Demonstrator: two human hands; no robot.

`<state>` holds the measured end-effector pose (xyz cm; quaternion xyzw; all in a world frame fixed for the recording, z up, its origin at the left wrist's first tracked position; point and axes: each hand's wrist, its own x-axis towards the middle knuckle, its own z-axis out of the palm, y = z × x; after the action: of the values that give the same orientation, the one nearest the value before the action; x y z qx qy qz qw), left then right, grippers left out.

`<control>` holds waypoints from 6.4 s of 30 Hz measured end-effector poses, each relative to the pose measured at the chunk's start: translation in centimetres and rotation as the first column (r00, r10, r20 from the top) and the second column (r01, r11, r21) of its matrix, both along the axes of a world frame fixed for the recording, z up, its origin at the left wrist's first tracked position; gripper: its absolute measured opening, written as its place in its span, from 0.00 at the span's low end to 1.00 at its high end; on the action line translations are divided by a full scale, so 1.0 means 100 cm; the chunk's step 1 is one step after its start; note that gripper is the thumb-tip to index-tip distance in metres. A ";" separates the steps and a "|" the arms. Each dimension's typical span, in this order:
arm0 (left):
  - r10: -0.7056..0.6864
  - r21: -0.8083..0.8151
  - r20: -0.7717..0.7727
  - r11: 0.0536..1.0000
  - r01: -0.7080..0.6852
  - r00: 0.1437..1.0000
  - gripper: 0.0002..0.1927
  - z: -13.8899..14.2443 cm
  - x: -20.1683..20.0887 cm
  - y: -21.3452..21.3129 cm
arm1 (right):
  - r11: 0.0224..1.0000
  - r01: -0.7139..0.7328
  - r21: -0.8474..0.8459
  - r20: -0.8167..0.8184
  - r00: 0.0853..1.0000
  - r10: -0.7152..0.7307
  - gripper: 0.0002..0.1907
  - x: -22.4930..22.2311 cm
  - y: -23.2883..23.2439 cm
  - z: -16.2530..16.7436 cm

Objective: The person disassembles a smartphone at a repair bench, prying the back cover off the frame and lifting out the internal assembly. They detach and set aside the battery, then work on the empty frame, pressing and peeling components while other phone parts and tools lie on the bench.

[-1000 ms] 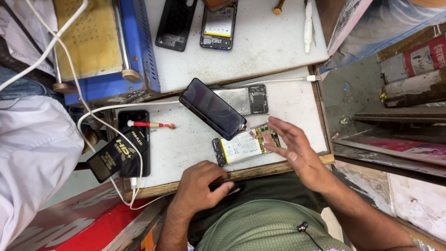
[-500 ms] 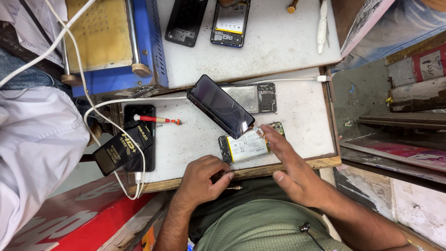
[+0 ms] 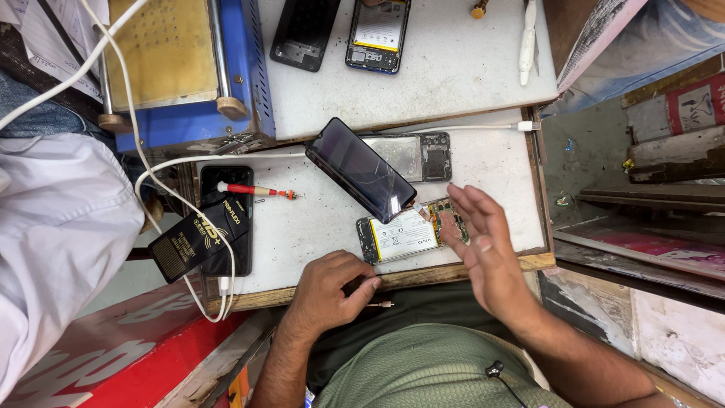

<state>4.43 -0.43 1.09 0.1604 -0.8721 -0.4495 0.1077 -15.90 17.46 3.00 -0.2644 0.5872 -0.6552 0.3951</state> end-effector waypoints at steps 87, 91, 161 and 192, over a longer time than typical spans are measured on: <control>0.694 -0.710 0.057 0.533 -0.459 0.718 0.31 0.018 -0.004 -0.008 | 0.933 0.291 -0.213 -0.097 0.944 -0.316 0.08 -0.034 0.019 -0.069; 0.419 -0.606 0.062 0.737 -0.299 0.906 0.30 0.026 -0.012 0.001 | 0.911 0.341 -0.231 -0.012 0.936 -0.353 0.09 -0.035 0.017 -0.074; 0.305 0.062 -0.259 0.952 -0.299 0.916 0.10 -0.018 -0.088 0.022 | 0.955 0.084 -0.285 0.622 0.774 0.117 0.41 -0.059 -0.068 -0.039; 0.665 -0.456 -0.018 0.659 -0.598 0.747 0.32 0.028 -0.007 -0.025 | 0.869 -0.408 0.281 -0.818 0.373 0.439 0.39 -0.060 -0.062 0.010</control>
<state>3.70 -2.92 3.90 0.4586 -0.8440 -0.1644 0.2241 -21.91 11.28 4.00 -0.6894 0.6259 -0.3007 0.2063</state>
